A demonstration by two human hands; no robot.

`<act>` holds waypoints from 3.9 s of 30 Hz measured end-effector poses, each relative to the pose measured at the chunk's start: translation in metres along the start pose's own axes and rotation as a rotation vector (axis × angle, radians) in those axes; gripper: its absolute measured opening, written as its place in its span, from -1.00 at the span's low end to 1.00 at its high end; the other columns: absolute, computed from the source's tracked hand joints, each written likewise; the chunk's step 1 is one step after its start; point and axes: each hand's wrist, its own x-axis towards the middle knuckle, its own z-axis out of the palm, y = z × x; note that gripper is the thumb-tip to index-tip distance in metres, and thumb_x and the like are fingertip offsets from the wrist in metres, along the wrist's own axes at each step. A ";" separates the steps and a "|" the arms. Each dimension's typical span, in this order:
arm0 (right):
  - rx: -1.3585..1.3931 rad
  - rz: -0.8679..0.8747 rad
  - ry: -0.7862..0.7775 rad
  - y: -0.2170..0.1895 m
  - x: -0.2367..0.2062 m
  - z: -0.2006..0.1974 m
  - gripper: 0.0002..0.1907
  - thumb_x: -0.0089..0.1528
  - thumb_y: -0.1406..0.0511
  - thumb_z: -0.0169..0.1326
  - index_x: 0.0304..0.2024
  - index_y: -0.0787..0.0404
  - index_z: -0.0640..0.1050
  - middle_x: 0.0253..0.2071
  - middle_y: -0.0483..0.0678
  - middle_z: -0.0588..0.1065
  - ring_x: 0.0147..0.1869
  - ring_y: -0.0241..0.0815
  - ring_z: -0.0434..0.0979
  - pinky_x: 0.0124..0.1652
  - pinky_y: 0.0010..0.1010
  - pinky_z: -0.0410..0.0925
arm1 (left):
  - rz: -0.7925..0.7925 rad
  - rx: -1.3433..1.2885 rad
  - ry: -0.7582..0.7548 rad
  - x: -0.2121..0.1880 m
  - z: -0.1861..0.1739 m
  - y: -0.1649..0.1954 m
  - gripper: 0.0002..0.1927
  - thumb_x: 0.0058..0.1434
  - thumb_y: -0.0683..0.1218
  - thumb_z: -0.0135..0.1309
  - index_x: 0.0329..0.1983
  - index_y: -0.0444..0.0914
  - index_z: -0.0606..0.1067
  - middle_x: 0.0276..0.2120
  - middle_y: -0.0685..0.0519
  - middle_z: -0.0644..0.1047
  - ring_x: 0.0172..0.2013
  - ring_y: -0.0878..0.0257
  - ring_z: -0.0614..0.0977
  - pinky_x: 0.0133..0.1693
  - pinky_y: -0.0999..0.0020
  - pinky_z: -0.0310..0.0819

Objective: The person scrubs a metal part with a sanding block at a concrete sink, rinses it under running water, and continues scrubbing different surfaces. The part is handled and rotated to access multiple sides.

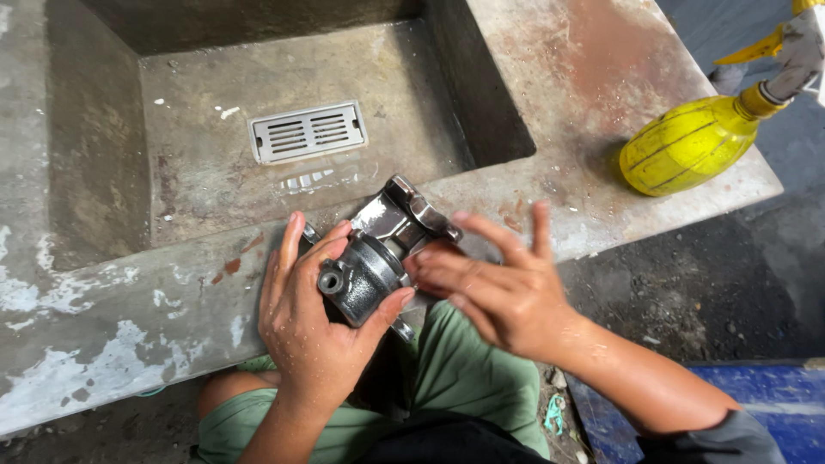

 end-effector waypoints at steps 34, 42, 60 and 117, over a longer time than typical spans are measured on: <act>0.206 0.080 -0.025 -0.005 0.007 0.006 -0.75 0.28 0.34 0.16 0.03 0.09 0.63 0.12 -0.17 0.62 0.54 0.03 0.30 0.50 0.15 -0.51 | -0.005 -0.001 0.009 0.002 -0.004 0.001 -0.31 0.01 0.20 0.42 0.01 -0.30 0.44 0.08 -0.03 0.60 0.32 -0.22 0.45 0.27 -0.12 0.34; 0.084 0.057 0.024 -0.005 0.009 0.008 -0.70 0.29 0.32 0.15 0.09 0.06 0.64 0.12 -0.19 0.60 0.55 0.06 0.23 0.46 0.13 -0.53 | -0.005 -0.013 0.021 0.001 -0.006 0.001 -0.31 0.00 0.21 0.43 0.00 -0.29 0.43 0.08 -0.01 0.60 0.33 -0.20 0.45 0.26 -0.11 0.34; 0.175 0.023 0.004 -0.011 0.004 0.001 -0.71 0.26 0.35 0.13 0.03 0.05 0.65 0.17 -0.18 0.58 0.56 0.12 0.19 0.46 0.18 -0.49 | 0.001 -0.201 -0.168 0.004 -0.038 -0.002 -0.33 0.05 -0.01 0.34 0.19 -0.30 0.40 0.22 -0.09 0.52 0.42 -0.25 0.31 0.33 -0.11 0.23; 0.269 0.042 0.063 -0.038 0.046 0.000 -0.56 0.34 0.30 -0.02 0.27 0.03 0.54 0.38 -0.08 0.43 0.62 0.19 0.15 0.51 0.23 -0.24 | -0.004 0.109 -0.115 -0.004 -0.018 0.000 -0.02 -0.17 0.24 0.40 0.29 -0.25 0.37 0.13 -0.03 0.49 0.18 -0.03 0.45 0.14 -0.05 0.27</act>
